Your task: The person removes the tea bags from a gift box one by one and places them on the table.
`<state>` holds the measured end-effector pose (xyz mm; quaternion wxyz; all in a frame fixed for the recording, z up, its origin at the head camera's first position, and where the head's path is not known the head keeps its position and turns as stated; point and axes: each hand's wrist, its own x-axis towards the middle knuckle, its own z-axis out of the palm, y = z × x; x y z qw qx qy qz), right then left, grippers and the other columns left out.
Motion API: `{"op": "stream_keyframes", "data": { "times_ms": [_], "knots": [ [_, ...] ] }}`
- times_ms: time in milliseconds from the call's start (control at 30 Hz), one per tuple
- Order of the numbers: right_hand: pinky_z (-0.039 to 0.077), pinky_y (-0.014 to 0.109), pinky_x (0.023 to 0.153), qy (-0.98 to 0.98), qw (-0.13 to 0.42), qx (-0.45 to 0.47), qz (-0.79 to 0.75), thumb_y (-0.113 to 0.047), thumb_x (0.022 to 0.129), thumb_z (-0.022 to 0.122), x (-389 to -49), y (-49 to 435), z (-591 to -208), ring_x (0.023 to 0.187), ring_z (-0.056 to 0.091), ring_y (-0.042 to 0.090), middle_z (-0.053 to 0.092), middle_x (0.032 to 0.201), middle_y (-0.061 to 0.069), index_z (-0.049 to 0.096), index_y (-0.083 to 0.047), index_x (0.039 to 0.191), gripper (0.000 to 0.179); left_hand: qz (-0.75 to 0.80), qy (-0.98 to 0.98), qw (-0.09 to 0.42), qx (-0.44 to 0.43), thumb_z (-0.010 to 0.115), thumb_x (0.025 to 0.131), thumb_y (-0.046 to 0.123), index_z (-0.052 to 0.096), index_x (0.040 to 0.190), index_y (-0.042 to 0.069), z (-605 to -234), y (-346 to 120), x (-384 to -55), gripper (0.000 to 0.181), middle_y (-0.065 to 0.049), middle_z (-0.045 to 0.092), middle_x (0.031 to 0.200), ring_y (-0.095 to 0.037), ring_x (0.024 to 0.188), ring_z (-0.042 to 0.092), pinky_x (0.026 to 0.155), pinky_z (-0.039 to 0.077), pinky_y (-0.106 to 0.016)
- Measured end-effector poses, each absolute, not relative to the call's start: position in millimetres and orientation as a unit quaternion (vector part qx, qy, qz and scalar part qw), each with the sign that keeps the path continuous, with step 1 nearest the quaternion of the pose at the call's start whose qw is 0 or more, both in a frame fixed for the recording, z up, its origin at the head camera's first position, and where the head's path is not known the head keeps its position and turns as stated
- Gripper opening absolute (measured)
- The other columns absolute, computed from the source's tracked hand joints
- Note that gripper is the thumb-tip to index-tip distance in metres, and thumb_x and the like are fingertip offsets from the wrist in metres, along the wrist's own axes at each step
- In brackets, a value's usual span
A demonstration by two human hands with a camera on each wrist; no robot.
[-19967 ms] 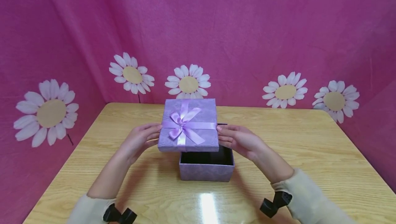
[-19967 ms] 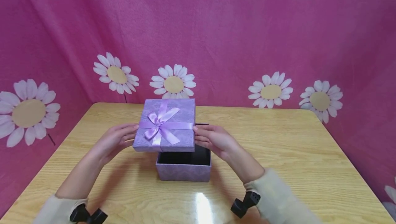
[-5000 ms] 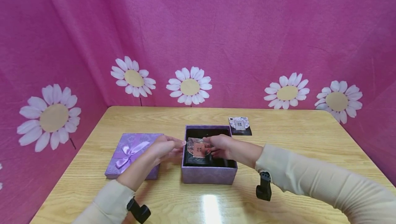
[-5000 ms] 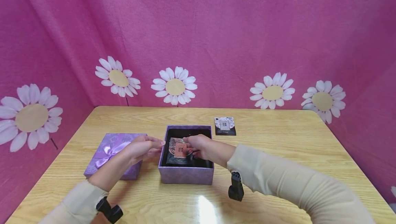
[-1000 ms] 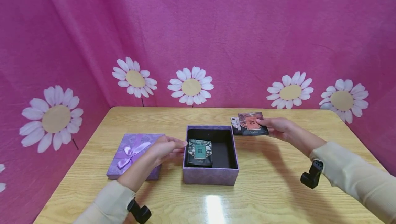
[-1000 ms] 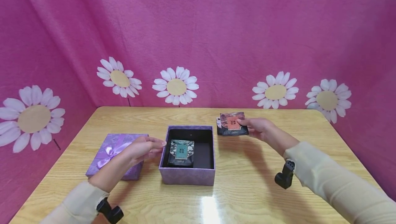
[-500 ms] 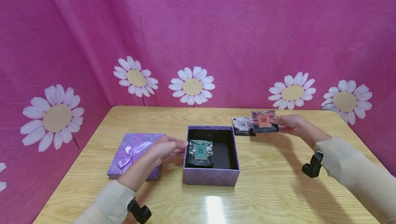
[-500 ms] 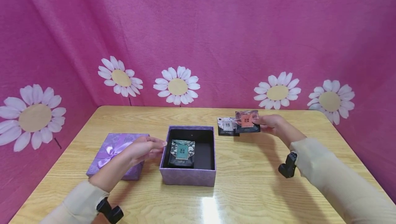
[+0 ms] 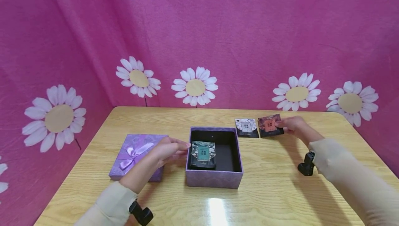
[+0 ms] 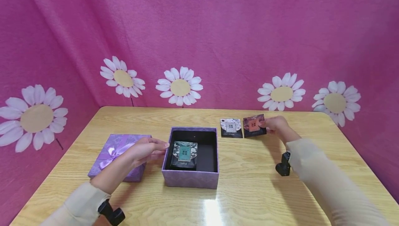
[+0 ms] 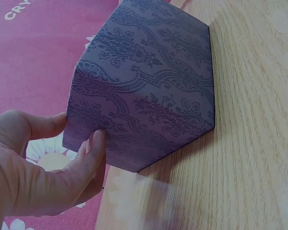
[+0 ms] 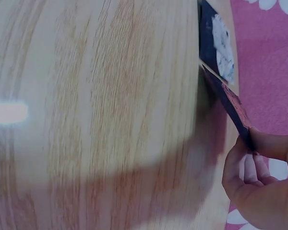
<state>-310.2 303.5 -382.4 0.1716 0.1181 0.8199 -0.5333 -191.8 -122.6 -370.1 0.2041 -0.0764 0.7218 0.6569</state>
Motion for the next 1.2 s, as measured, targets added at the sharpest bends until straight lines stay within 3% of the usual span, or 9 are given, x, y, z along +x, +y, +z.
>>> {"op": "stream_keyframes", "data": {
  "times_ms": [167, 333, 400, 500, 633, 767, 1033, 1200],
  "knots": [
    [0.044, 0.018, 0.053, 0.860, 0.144, 0.126, -0.473, -0.008, 0.089, 0.062, -315, 303, -389, 0.052, 0.042, 0.001, 0.048, 0.059, -0.016, 0.040, 0.015, 0.136, 0.057, 0.655, 0.723, 0.205, -0.076, 0.059, 0.092, 0.005, 0.054, 0.117, -0.016, -370, -123, -191, 0.033, -0.030, 0.062, 0.121, -0.029, 0.106, 0.068, 0.093, 0.058, -0.034],
    [0.038, 0.021, 0.053, 0.899, 0.125, 0.123, -0.401, -0.013, 0.087, 0.065, -317, 307, -394, 0.048, 0.037, 0.004, 0.041, 0.050, -0.013, 0.050, 0.011, 0.129, 0.051, 0.660, 0.718, 0.203, -0.082, 0.060, 0.091, 0.004, 0.054, 0.116, -0.016, -371, -123, -191, 0.033, -0.031, 0.062, 0.121, -0.029, 0.106, 0.068, 0.091, 0.059, -0.034],
    [0.041, 0.021, 0.055, 0.911, 0.111, 0.122, -0.378, -0.016, 0.086, 0.067, -316, 307, -395, 0.056, 0.044, 0.008, 0.048, 0.056, -0.010, 0.055, 0.011, 0.123, 0.047, 0.662, 0.717, 0.202, -0.083, 0.060, 0.091, 0.004, 0.054, 0.116, -0.016, -371, -123, -192, 0.032, -0.031, 0.062, 0.120, -0.029, 0.105, 0.068, 0.090, 0.059, -0.033],
    [0.044, 0.022, 0.063, 0.929, 0.086, 0.123, -0.337, -0.020, 0.084, 0.070, -315, 306, -396, 0.079, 0.052, 0.020, 0.062, 0.077, 0.006, 0.061, 0.009, 0.115, 0.043, 0.658, 0.720, 0.202, -0.084, 0.061, 0.091, 0.004, 0.054, 0.116, -0.015, -371, -122, -193, 0.033, -0.030, 0.063, 0.120, -0.029, 0.105, 0.068, 0.090, 0.059, -0.033],
    [0.047, 0.031, 0.074, 0.941, 0.070, 0.124, -0.308, -0.021, 0.083, 0.069, -315, 305, -400, 0.100, 0.048, 0.034, 0.062, 0.103, 0.024, 0.064, 0.009, 0.111, 0.041, 0.654, 0.724, 0.203, -0.086, 0.060, 0.091, 0.004, 0.054, 0.116, -0.016, -370, -122, -193, 0.032, -0.030, 0.063, 0.120, -0.025, 0.102, 0.069, 0.094, 0.057, -0.035],
    [0.047, 0.038, 0.081, 0.942, 0.062, 0.130, -0.304, -0.019, 0.083, 0.070, -317, 305, -404, 0.100, 0.047, 0.035, 0.062, 0.104, 0.025, 0.065, 0.009, 0.106, 0.037, 0.648, 0.728, 0.206, -0.088, 0.059, 0.092, 0.005, 0.054, 0.116, -0.015, -369, -121, -193, 0.032, -0.029, 0.062, 0.121, -0.019, 0.098, 0.067, 0.098, 0.055, -0.037],
    [0.047, 0.040, 0.082, 0.951, 0.048, 0.124, -0.279, -0.021, 0.081, 0.071, -316, 304, -405, 0.104, 0.049, 0.041, 0.060, 0.113, 0.030, 0.067, 0.008, 0.103, 0.036, 0.653, 0.724, 0.207, -0.084, 0.059, 0.092, 0.004, 0.053, 0.116, -0.015, -369, -121, -192, 0.031, -0.030, 0.061, 0.123, -0.027, 0.106, 0.067, 0.096, 0.057, -0.035],
    [0.047, 0.038, 0.078, 0.956, 0.036, 0.112, -0.267, -0.022, 0.081, 0.071, -313, 304, -406, 0.104, 0.051, 0.044, 0.062, 0.114, 0.030, 0.069, 0.006, 0.101, 0.034, 0.657, 0.720, 0.208, -0.082, 0.058, 0.092, 0.003, 0.053, 0.115, -0.016, -368, -121, -192, 0.030, -0.031, 0.061, 0.123, -0.024, 0.103, 0.069, 0.094, 0.057, -0.035]
  ]
}}
